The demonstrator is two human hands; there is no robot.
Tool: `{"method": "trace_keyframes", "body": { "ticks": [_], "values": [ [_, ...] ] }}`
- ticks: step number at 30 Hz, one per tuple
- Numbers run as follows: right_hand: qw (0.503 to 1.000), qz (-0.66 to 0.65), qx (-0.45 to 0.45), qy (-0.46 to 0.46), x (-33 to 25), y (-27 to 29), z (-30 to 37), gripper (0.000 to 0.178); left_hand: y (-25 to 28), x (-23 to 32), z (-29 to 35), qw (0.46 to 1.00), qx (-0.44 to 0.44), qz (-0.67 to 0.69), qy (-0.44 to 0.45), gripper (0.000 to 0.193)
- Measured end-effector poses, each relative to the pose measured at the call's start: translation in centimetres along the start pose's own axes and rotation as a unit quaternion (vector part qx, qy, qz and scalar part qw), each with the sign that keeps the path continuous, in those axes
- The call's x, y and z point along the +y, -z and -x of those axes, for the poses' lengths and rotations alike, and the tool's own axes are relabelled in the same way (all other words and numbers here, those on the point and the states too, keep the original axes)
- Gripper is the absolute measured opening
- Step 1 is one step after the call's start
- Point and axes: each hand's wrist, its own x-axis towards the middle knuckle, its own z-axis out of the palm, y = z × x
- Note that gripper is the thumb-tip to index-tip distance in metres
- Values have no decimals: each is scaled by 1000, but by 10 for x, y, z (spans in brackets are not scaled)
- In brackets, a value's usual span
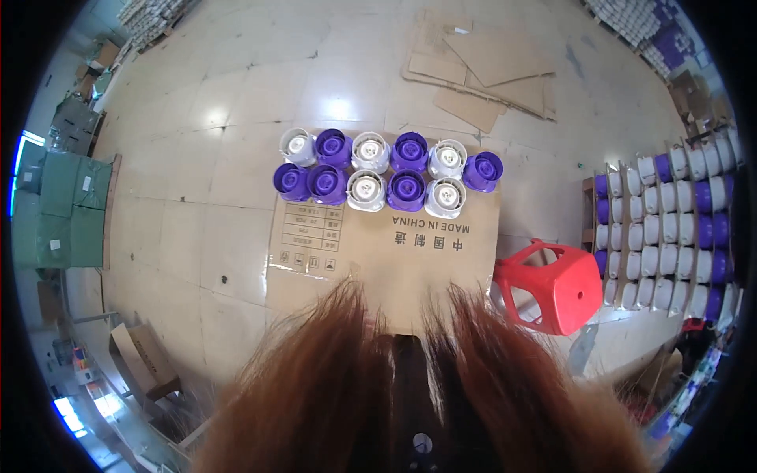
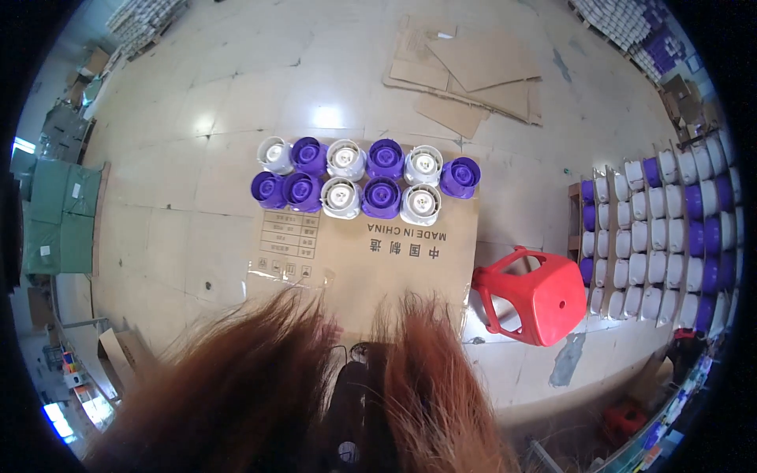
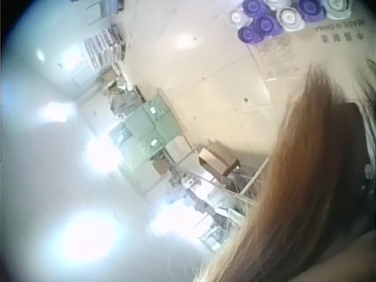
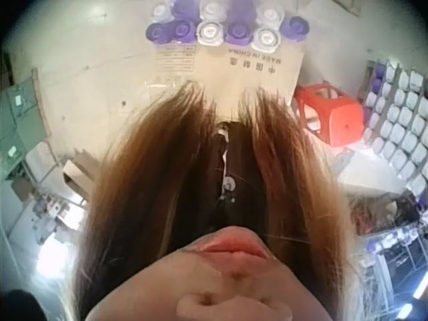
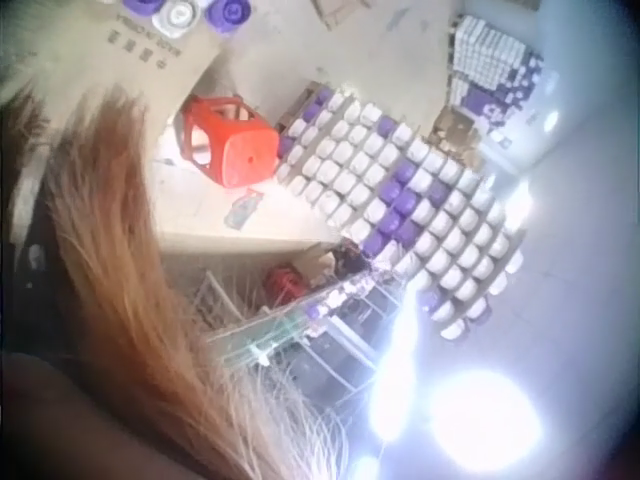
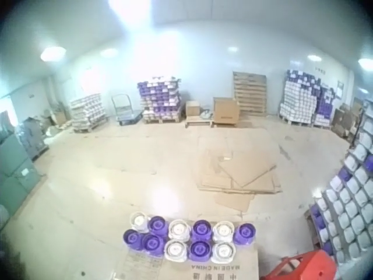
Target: The recorder is assembling white and purple plastic components on a workbench in a factory environment.
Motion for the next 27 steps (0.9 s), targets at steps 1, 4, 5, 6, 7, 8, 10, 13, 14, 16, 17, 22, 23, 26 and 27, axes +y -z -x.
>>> {"method": "trace_keyframes", "body": {
  "ticks": [1, 4, 5, 6, 7, 8, 10, 13, 14, 16, 17, 22, 23, 26, 27],
  "values": [
    [1000, 30, 2, 9, 4, 9, 34, 45, 7, -6, 18, 1000, -1, -14, 6, 57],
    [992, 120, 16, 22, 1, 23, 126, 43, 23, -31, 74, 998, 1, -53, 36, 57],
    [988, 151, 29, 30, -2, 30, 156, 42, 23, -38, 87, 997, -5, -70, 46, 57],
    [981, 182, 46, 39, -7, 36, 187, 41, 21, -42, 97, 994, -14, -89, 55, 57],
    [972, 219, 78, 44, -5, 57, 219, 40, 1, -46, 102, 990, -38, -112, 71, 57],
    [962, 246, 112, 41, -56, -4, 237, 42, 23, -65, 111, 988, -25, -130, 79, 57],
    [940, -14, 314, -132, -145, -59, 294, 36, -21, -69, 126, 980, 33, -194, 15, 55],
    [909, -33, 405, -89, -165, -76, 365, 36, -57, -65, 168, 987, -20, -158, 26, 46],
    [919, -2, 376, -117, -173, -80, 374, 36, -16, -87, 143, 980, -86, -176, 19, 44],
    [919, 27, 374, -125, -185, -75, 401, 35, 20, -98, 104, 933, -260, -239, 72, 50],
    [888, -7, 450, -97, -177, -65, 418, 35, -21, -108, 114, 934, -132, -325, 60, 48],
    [849, -74, 521, 49, -198, -36, 482, 33, -150, -94, 125, 866, -228, -444, 19, 50],
    [837, -81, 538, 60, -206, -30, 499, 33, -177, -98, 119, 876, -223, -422, 69, 52],
    [789, -124, 584, 145, -223, -11, 545, 30, -270, -121, 129, 805, -304, -509, 36, 60],
    [770, -125, 602, 168, -225, 1, 559, 27, -313, -127, 154, 754, -320, -574, -23, 64]
  ]
}}
